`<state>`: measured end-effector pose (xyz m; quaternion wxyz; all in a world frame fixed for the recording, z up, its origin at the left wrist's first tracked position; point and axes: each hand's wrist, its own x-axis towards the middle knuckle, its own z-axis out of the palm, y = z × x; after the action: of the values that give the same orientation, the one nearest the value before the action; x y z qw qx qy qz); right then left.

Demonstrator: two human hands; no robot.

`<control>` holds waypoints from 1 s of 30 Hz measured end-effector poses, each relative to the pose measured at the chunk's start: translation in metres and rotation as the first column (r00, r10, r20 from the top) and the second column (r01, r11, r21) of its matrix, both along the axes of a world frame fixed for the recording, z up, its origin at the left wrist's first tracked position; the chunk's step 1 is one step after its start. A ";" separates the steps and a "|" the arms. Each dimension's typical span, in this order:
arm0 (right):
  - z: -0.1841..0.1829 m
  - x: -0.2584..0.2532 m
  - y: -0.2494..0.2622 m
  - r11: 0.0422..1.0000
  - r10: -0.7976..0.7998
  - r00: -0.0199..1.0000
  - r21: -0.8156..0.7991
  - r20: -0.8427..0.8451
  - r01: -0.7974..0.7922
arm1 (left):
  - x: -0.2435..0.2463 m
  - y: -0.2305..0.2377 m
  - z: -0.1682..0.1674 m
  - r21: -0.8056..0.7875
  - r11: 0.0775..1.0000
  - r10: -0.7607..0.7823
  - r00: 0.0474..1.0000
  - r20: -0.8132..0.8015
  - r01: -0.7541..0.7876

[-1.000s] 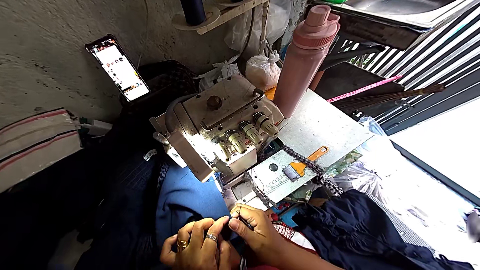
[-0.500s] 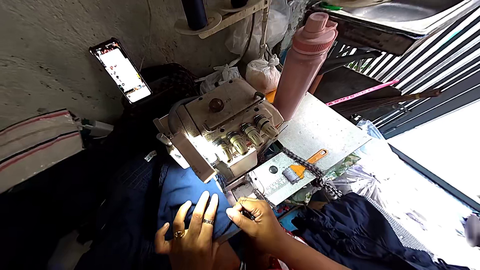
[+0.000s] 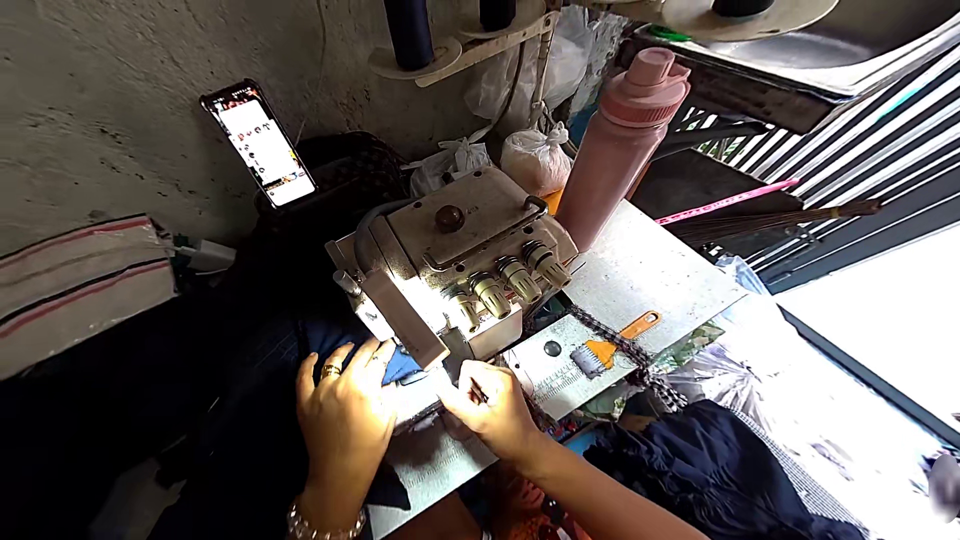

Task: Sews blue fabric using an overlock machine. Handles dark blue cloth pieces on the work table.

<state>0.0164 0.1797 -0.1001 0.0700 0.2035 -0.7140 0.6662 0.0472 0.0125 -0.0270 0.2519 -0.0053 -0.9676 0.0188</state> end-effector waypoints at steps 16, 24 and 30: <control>0.046 0.020 0.020 0.883 0.099 0.907 0.456 -0.409 0.109 | 0.042 -0.017 -0.001 0.041 0.982 0.185 0.983 -0.016 -0.184; 0.052 0.001 -0.042 0.725 0.034 0.787 0.557 -0.615 0.404 | 0.061 -0.020 0.002 0.066 0.981 0.188 0.981 -0.042 -0.185; 0.058 0.019 -0.041 0.777 0.086 0.835 0.561 -0.543 0.285 | 0.107 -0.086 0.018 0.534 0.841 0.189 0.972 -0.140 -0.087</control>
<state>0.0358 0.1388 -0.0420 0.2338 0.3541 -0.8532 0.3032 0.1537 -0.0731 -0.0088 0.3314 0.1354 -0.9058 -0.2268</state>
